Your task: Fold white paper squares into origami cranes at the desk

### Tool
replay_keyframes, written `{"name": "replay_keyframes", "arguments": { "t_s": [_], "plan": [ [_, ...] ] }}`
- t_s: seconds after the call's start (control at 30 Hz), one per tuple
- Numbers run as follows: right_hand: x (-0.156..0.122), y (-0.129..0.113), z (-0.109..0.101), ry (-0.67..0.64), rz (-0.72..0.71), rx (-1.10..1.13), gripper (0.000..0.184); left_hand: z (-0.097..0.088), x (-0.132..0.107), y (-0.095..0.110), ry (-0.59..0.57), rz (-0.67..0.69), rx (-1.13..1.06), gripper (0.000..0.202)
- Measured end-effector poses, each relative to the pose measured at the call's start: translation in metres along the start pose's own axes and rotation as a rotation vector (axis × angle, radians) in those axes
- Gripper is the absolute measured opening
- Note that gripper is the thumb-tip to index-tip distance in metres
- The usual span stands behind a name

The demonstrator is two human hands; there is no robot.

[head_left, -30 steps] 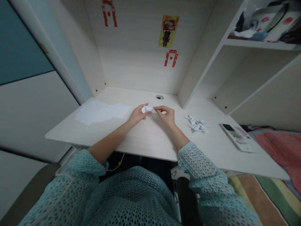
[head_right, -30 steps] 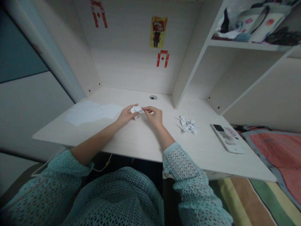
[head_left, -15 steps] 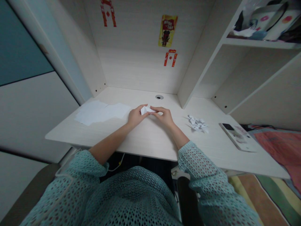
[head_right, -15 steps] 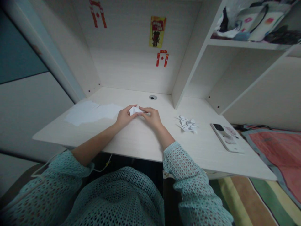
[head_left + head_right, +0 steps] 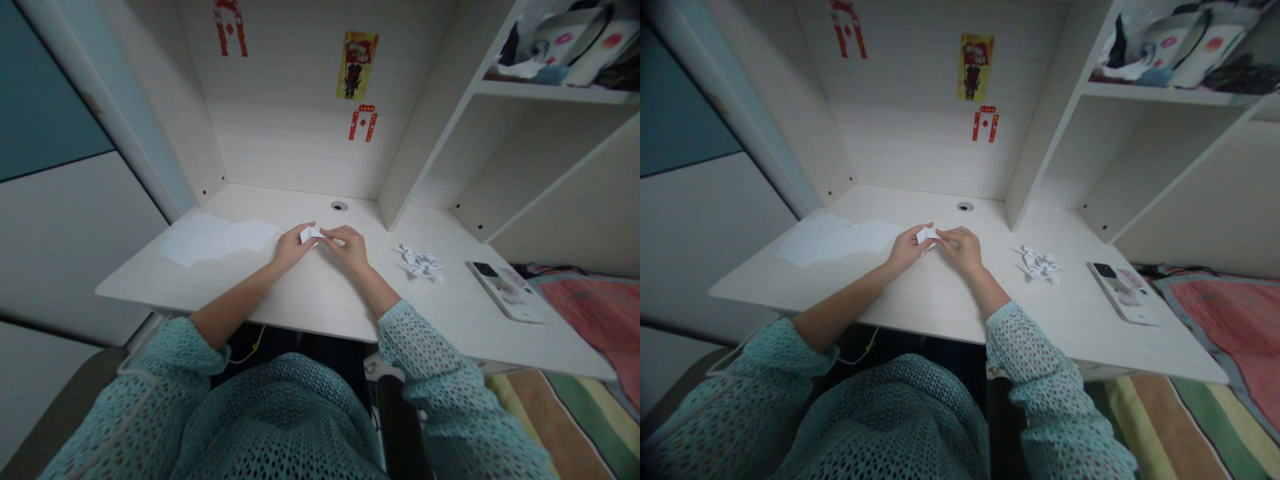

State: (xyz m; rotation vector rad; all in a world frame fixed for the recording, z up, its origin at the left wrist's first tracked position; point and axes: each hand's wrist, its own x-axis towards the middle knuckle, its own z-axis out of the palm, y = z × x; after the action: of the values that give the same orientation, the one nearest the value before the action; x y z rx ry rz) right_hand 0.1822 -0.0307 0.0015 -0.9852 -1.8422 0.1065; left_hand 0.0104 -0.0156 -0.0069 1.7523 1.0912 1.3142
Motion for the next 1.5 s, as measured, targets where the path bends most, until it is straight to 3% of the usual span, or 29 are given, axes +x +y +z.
{"name": "replay_keyframes", "arguments": {
  "t_s": [0.33,0.73,0.83,0.93,1.27,1.5],
  "plan": [
    [-0.001,0.002,-0.002,-0.057,-0.179,-0.207,0.024,0.005,0.005,-0.005,-0.054,-0.157,-0.288,0.048],
    [0.0,0.0,-0.005,-0.161,-0.161,-0.347,0.031,0.004,0.001,0.0,0.009,-0.069,-0.076,0.052],
    [0.0,0.001,-0.006,-0.154,-0.171,-0.377,0.032,0.002,-0.001,0.004,0.012,-0.049,0.002,0.041],
    [0.001,0.002,-0.006,-0.161,-0.184,-0.358,0.033,0.001,-0.001,0.006,0.007,-0.066,0.031,0.031],
    [0.001,-0.001,-0.001,-0.211,-0.202,-0.287,0.031,0.0,0.006,-0.005,-0.019,-0.131,-0.201,0.031],
    [-0.001,-0.011,0.002,-0.022,-0.035,-0.058,0.042,-0.002,0.008,-0.011,-0.011,-0.274,-0.43,0.038]
  ]
}}
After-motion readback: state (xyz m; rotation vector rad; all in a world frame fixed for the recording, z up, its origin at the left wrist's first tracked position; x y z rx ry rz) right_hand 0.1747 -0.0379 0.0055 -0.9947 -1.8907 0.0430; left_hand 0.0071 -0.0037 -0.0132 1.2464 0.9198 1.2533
